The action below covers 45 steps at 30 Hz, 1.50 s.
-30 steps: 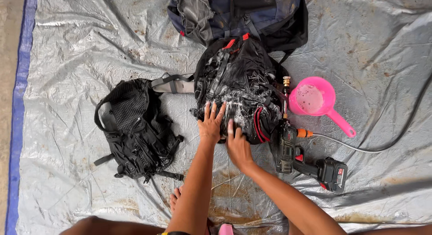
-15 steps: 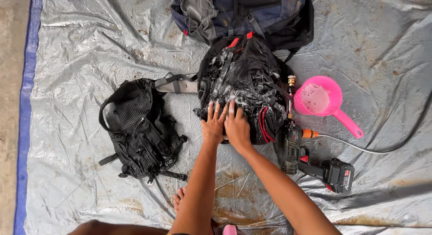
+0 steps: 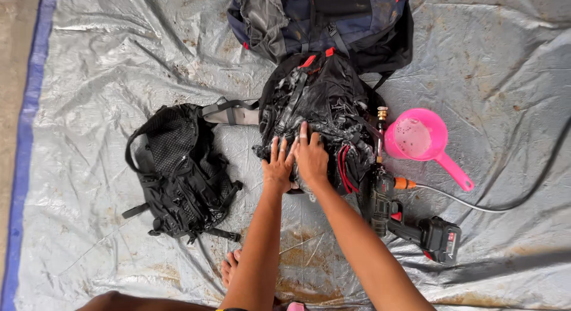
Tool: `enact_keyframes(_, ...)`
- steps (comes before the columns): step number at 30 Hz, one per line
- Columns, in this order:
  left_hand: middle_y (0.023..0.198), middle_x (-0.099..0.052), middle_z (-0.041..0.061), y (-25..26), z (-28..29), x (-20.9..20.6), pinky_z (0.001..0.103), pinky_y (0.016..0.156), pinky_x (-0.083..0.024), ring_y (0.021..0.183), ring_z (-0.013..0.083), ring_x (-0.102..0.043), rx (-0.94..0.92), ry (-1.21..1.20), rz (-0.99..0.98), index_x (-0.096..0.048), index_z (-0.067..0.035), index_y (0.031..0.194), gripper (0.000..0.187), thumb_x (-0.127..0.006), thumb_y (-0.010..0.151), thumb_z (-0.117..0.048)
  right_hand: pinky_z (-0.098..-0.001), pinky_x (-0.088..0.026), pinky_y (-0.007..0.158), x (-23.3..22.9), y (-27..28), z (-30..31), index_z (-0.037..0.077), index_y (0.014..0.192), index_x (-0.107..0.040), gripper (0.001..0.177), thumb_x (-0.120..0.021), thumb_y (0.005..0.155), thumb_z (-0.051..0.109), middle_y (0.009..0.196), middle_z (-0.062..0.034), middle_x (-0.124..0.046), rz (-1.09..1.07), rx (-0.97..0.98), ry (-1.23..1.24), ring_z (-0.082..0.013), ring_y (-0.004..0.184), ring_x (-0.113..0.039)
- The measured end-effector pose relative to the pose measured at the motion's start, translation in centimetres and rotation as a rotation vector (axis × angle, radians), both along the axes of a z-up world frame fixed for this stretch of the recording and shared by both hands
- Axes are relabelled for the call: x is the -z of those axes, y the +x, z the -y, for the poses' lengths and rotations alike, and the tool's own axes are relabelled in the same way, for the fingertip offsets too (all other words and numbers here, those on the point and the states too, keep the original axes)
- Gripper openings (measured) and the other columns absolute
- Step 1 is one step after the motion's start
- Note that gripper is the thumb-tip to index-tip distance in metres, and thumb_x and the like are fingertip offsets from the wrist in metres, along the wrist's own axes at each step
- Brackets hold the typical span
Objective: The person scrubs a black backpack with soap using their hands. They work on the front and side areas, creating suds and moving the foam around the surface. A pink scoop and a power drill are visible nearby on the tarp.
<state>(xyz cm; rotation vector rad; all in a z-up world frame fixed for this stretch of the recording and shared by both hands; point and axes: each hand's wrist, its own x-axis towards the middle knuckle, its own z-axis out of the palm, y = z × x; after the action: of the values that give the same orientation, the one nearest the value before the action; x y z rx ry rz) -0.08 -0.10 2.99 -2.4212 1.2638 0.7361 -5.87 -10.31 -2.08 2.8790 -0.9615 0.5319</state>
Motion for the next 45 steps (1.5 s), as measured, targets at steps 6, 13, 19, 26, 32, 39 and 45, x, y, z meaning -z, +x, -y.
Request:
enact_keyframes(6,0.191,0.004,0.008,0.5,-0.1,1.6,0.063,0.117,-0.045,0.175,0.0366,0.008,-0.031,-0.109,-0.008,0.027,-0.036,0.177,0.162,-0.1,0.077,-0.049,-0.0429,-0.063,0.043,0.7,-9.1,-4.8,0.013,0.172,-0.043,0.086,-0.073,0.093,0.03,0.107,-0.0183,-0.06,-0.201,-0.13,-0.091,-0.0288,0.073,-0.067)
enact_keyframes(13,0.191,0.005,0.008,-0.3,-0.3,0.6,0.059,0.116,-0.045,0.176,0.0349,0.009,-0.039,-0.075,0.034,0.029,-0.037,0.176,0.163,-0.1,0.077,-0.051,-0.0331,-0.06,0.048,-0.8,-4.8,3.9,0.009,0.166,-0.05,0.079,-0.076,0.094,0.027,0.106,-0.0167,-0.06,-0.131,-0.015,-0.35,-0.0241,0.074,-0.065)
enact_keyframes(19,0.191,0.009,0.006,-0.1,0.3,1.4,0.06,0.119,-0.044,0.175,0.0341,0.015,-0.056,-0.046,0.022,0.03,-0.039,0.175,0.164,-0.099,0.076,-0.054,-0.0341,-0.061,0.049,-3.0,-7.6,1.2,0.003,0.163,-0.056,0.08,-0.085,0.091,0.025,0.107,-0.017,-0.067,-0.223,-0.022,-0.138,-0.0267,0.08,-0.072)
enact_keyframes(26,0.191,0.012,0.008,-0.2,0.2,1.0,0.061,0.117,-0.043,0.175,0.0347,0.013,-0.064,-0.082,0.015,0.031,-0.038,0.175,0.163,-0.099,0.078,-0.051,-0.0298,-0.054,0.05,-0.7,-11.4,-0.1,0.015,0.16,-0.061,0.079,-0.079,0.085,0.034,0.102,-0.0111,-0.062,-0.193,-0.132,-0.405,-0.0243,0.083,-0.064)
enact_keyframes(32,0.191,0.013,0.008,0.0,0.3,0.6,0.062,0.119,-0.043,0.175,0.0339,0.014,-0.071,-0.066,0.009,0.03,-0.039,0.175,0.164,-0.099,0.075,-0.056,-0.0327,-0.058,0.054,-2.3,-4.5,5.5,0.009,0.155,-0.065,0.063,-0.074,0.096,0.029,0.105,-0.0137,-0.07,-0.191,0.033,-0.253,-0.0261,0.087,-0.068)
enact_keyframes(39,0.19,0.017,0.011,0.2,0.5,1.5,0.061,0.117,-0.043,0.175,0.0346,0.013,-0.079,-0.054,0.011,0.03,-0.038,0.176,0.165,-0.099,0.075,-0.056,-0.0386,-0.051,0.052,-0.1,-12.9,-2.1,0.009,0.15,-0.065,0.072,-0.074,0.084,0.036,0.096,-0.01,-0.061,-0.23,-0.115,-0.365,-0.0283,0.084,-0.063)
enact_keyframes(45,0.19,0.017,0.013,0.3,0.5,5.3,0.058,0.115,-0.045,0.176,0.0362,0.009,-0.065,-0.071,0.077,0.027,-0.036,0.178,0.161,-0.098,0.078,-0.056,-0.0314,-0.048,0.054,-0.9,-8.4,5.7,0.01,0.151,-0.068,0.06,-0.07,0.095,0.032,0.097,-0.0107,-0.064,-0.116,-0.058,-0.574,-0.0242,0.087,-0.066)
